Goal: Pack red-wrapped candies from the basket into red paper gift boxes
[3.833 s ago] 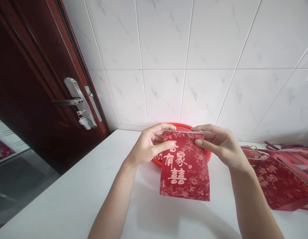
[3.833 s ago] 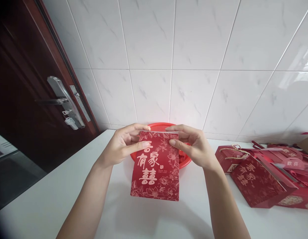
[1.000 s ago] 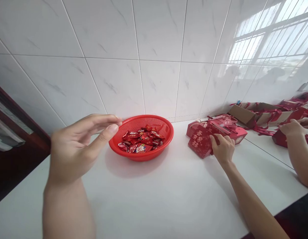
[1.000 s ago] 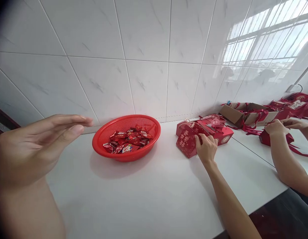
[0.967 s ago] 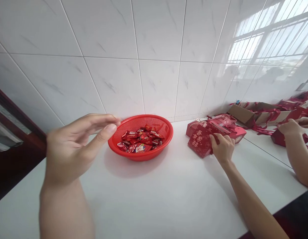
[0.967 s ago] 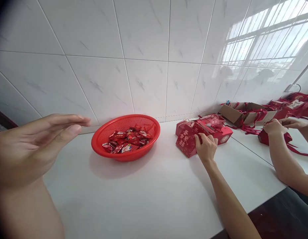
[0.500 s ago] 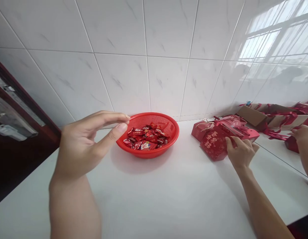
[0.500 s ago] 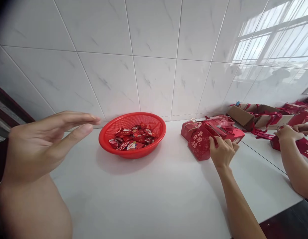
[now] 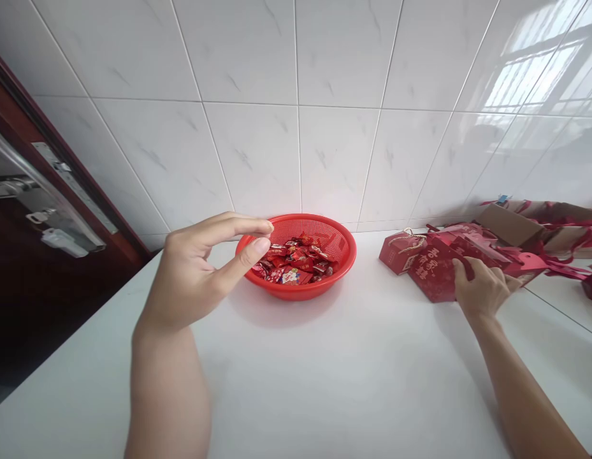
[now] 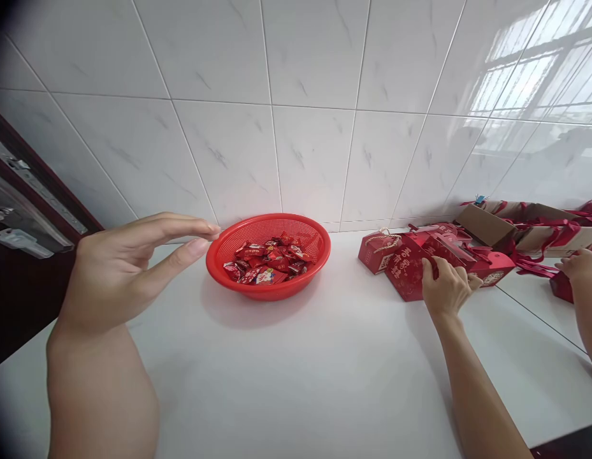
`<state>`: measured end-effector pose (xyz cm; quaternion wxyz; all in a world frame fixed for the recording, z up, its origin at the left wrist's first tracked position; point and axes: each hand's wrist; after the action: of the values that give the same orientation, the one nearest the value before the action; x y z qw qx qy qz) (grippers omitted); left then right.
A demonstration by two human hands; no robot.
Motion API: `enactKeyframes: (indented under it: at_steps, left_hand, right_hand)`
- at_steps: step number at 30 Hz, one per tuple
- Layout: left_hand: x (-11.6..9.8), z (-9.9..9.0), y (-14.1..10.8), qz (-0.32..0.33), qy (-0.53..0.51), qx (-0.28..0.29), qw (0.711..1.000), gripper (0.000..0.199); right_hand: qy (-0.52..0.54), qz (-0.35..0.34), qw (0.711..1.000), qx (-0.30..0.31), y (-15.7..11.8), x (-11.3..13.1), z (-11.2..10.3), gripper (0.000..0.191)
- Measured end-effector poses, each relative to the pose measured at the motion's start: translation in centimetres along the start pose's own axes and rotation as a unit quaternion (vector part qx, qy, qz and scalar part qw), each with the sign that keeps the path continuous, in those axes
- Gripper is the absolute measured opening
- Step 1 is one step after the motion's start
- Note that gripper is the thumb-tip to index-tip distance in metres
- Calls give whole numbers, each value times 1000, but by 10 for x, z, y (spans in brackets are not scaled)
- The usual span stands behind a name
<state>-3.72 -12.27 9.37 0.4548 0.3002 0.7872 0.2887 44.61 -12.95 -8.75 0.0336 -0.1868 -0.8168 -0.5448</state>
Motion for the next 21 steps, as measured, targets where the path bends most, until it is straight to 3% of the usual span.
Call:
enactKeyframes:
  at_steps: [7, 12, 14, 16, 17, 19, 21]
  left_hand:
    - [-4, -3, -1, -2, 39, 10, 999, 11]
    - [-5, -3, -2, 1, 48, 12, 999, 11]
    - [-5, -2, -2, 3, 53, 15, 998, 11]
    - [-5, -2, -1, 5, 59, 17, 998, 11]
    - [-5, -2, -2, 6, 62, 18, 998, 11]
    - [-6, -2, -2, 5, 67, 22, 997, 12]
    - [-6, -3, -3, 1, 72, 26, 997, 12]
  right_hand:
    - [27, -49, 998, -15, -2, 13, -9, 61]
    - [62, -155, 985, -53, -9, 48, -20, 33]
    - [137, -217, 966, 29, -18, 65, -15, 23]
    - [213, -259, 926, 174, -28, 82, -1, 25]
    - [226, -251, 908, 246, -33, 89, 8, 27]
    - [227, -165, 892, 354, -39, 100, 31, 32]
    - [215, -122, 895, 371, -40, 106, 54, 39]
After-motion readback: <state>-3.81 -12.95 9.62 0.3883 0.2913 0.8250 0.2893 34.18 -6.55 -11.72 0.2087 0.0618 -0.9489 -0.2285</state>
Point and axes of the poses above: each hand's wrist, its own y-axis towards the middle knuckle, its own z-axis out of the palm, x = y × z, and after that the axes turned 8 degrees about -z, right-handed
